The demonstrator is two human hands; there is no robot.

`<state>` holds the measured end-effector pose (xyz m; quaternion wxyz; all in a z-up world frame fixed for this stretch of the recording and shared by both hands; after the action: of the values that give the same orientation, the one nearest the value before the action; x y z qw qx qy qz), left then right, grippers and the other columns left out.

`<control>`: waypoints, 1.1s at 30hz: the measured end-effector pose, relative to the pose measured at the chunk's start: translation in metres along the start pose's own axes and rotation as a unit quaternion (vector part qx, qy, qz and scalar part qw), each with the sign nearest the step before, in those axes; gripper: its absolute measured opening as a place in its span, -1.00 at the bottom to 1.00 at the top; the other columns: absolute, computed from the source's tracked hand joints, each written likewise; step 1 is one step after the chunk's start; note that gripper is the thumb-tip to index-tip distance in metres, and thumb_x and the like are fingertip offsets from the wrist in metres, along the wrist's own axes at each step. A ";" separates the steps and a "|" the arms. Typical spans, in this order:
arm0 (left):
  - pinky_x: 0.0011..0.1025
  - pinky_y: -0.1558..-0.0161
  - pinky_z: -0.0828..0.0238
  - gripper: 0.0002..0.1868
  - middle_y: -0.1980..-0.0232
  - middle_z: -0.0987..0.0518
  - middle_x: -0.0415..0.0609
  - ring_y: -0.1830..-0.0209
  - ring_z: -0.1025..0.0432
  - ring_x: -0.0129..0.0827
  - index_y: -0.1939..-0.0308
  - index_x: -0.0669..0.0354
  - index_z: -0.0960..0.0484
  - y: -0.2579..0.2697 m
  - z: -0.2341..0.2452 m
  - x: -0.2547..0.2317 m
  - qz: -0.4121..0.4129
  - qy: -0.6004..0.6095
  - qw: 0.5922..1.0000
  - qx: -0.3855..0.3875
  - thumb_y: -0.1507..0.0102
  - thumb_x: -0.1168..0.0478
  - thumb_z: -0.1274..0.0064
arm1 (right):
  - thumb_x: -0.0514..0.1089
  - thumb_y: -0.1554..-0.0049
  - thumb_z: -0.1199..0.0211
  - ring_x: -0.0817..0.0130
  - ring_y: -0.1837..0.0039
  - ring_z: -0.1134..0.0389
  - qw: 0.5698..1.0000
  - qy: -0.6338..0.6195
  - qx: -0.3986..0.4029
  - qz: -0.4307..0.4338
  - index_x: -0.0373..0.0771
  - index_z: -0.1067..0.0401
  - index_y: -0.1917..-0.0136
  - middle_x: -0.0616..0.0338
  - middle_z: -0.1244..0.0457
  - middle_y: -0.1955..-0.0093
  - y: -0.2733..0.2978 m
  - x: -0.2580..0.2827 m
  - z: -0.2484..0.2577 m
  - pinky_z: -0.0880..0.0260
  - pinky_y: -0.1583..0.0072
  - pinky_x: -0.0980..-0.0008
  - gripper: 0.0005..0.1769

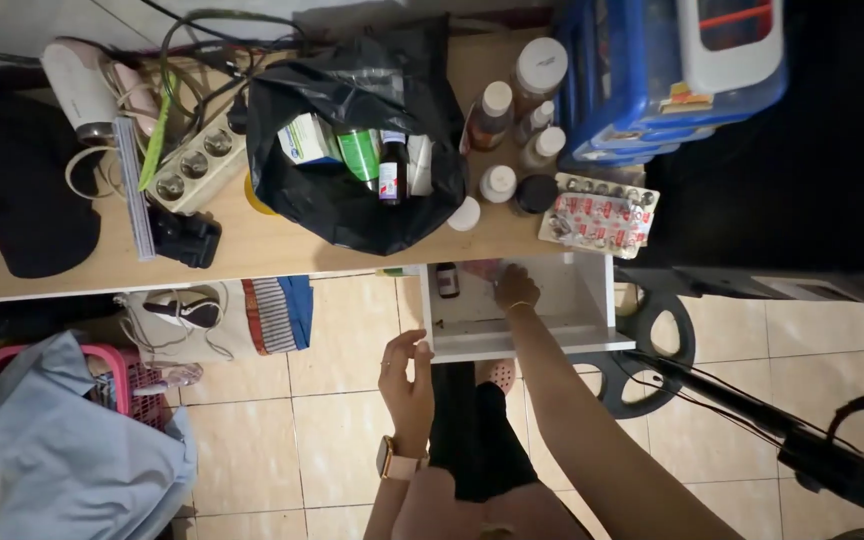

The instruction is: The person is organizing various medicine bottles, packets, and supplies in a drawer.

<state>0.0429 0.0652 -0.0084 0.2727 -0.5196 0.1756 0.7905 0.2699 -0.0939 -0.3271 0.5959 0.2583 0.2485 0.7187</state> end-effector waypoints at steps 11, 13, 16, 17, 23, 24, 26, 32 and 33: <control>-0.38 -0.03 -0.54 -0.46 -0.24 -0.51 -0.01 -0.11 -0.49 -0.30 -0.31 0.14 -0.44 0.004 -0.035 -0.064 0.071 0.177 0.973 0.131 -0.24 0.32 -0.19 | -0.36 0.05 -0.41 0.41 0.07 -0.40 0.832 -0.442 0.030 0.334 -0.19 -0.47 -0.29 0.09 -0.31 -0.04 0.211 -0.014 0.206 -0.48 0.02 0.41 -0.40; -0.42 -0.05 -0.52 -0.26 -0.32 -0.43 -0.03 -0.16 -0.45 -0.33 -0.42 0.09 -0.33 0.003 -0.045 -0.120 0.081 0.236 0.945 0.213 -0.18 0.35 -0.27 | -0.42 0.07 -0.40 0.42 0.05 -0.36 0.829 -0.364 -0.088 0.415 -0.22 -0.51 -0.28 0.14 -0.26 -0.06 0.316 0.000 0.299 -0.44 -0.03 0.43 -0.39; -0.49 -0.13 -0.55 -0.31 -0.33 -0.48 -0.03 -0.19 -0.47 -0.39 -0.44 0.16 -0.35 0.018 -0.041 -0.204 -0.018 0.342 0.888 0.307 -0.24 0.38 -0.22 | -0.41 0.12 -0.46 0.41 0.00 -0.38 0.814 -0.289 -0.212 0.457 -0.23 -0.50 -0.25 0.17 -0.32 -0.07 0.426 0.005 0.383 -0.40 -0.08 0.42 -0.37; -0.47 -0.17 -0.54 -0.38 -0.33 -0.50 -0.01 -0.24 -0.47 -0.38 -0.42 0.24 -0.40 0.023 -0.038 -0.219 -0.036 0.383 0.871 0.305 -0.28 0.42 -0.20 | -0.43 0.11 -0.47 0.41 -0.08 -0.38 0.793 -0.309 -0.239 0.467 -0.26 -0.46 -0.26 0.16 -0.33 -0.09 0.448 -0.001 0.400 -0.41 -0.12 0.42 -0.36; -0.47 -0.19 -0.50 -0.46 -0.29 -0.53 -0.06 -0.27 -0.46 -0.40 -0.38 0.28 -0.44 0.041 0.007 -0.309 -0.092 0.486 0.813 0.306 -0.31 0.45 -0.18 | -0.56 0.06 -0.42 0.32 -0.28 -0.38 0.679 -0.443 -0.272 0.519 -0.38 -0.34 -0.30 0.04 -0.33 -0.21 0.522 -0.028 0.434 -0.46 -0.28 0.35 -0.33; -0.49 -0.16 -0.51 -0.43 -0.29 -0.51 -0.12 -0.27 -0.45 -0.44 -0.36 0.20 -0.42 0.044 0.018 -0.324 -0.102 0.499 0.808 0.296 -0.27 0.42 -0.19 | -0.59 0.06 -0.41 0.28 -0.31 -0.38 0.653 -0.468 -0.271 0.530 -0.41 -0.33 -0.31 -0.01 -0.32 -0.24 0.529 -0.033 0.437 -0.47 -0.31 0.31 -0.32; -0.46 -0.15 -0.55 -0.49 -0.27 -0.55 -0.09 -0.23 -0.49 -0.41 -0.31 0.21 -0.49 0.048 0.027 -0.340 -0.143 0.439 0.838 0.292 -0.27 0.42 -0.20 | -0.61 0.05 -0.39 0.24 -0.31 -0.39 0.644 -0.463 -0.286 0.538 -0.42 -0.36 -0.28 -0.04 -0.32 -0.25 0.545 -0.039 0.446 -0.50 -0.29 0.27 -0.36; -0.40 -0.17 -0.59 -0.56 -0.22 -0.59 -0.01 -0.21 -0.55 -0.31 -0.20 0.18 -0.58 0.070 0.067 -0.399 -0.346 0.267 0.883 0.170 -0.25 0.32 -0.31 | -0.61 -0.01 -0.37 0.15 -0.35 -0.39 0.606 -0.458 -0.328 0.562 -0.45 -0.38 -0.30 -0.13 -0.30 -0.32 0.577 -0.058 0.456 -0.55 -0.31 0.18 -0.41; -0.39 -0.13 -0.56 -0.54 -0.19 -0.61 0.00 -0.18 -0.56 -0.29 -0.18 0.17 -0.59 0.077 0.074 -0.406 -0.400 0.209 0.884 0.119 -0.23 0.28 -0.36 | -0.59 -0.02 -0.38 0.14 -0.37 -0.39 0.591 -0.469 -0.336 0.564 -0.44 -0.36 -0.33 -0.13 -0.30 -0.32 0.580 -0.063 0.456 -0.54 -0.33 0.18 -0.39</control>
<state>0.0689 -0.0550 0.3926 0.5827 -0.6625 0.0982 0.4604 0.1622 -0.2295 0.3928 0.1502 0.4300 -0.5198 0.7227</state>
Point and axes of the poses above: each hand's wrist, its own y-axis away from the middle knuckle, its own z-axis out of the back of the hand, x = y × z, the point moved 9 cm from there along -y, towards the middle knuckle
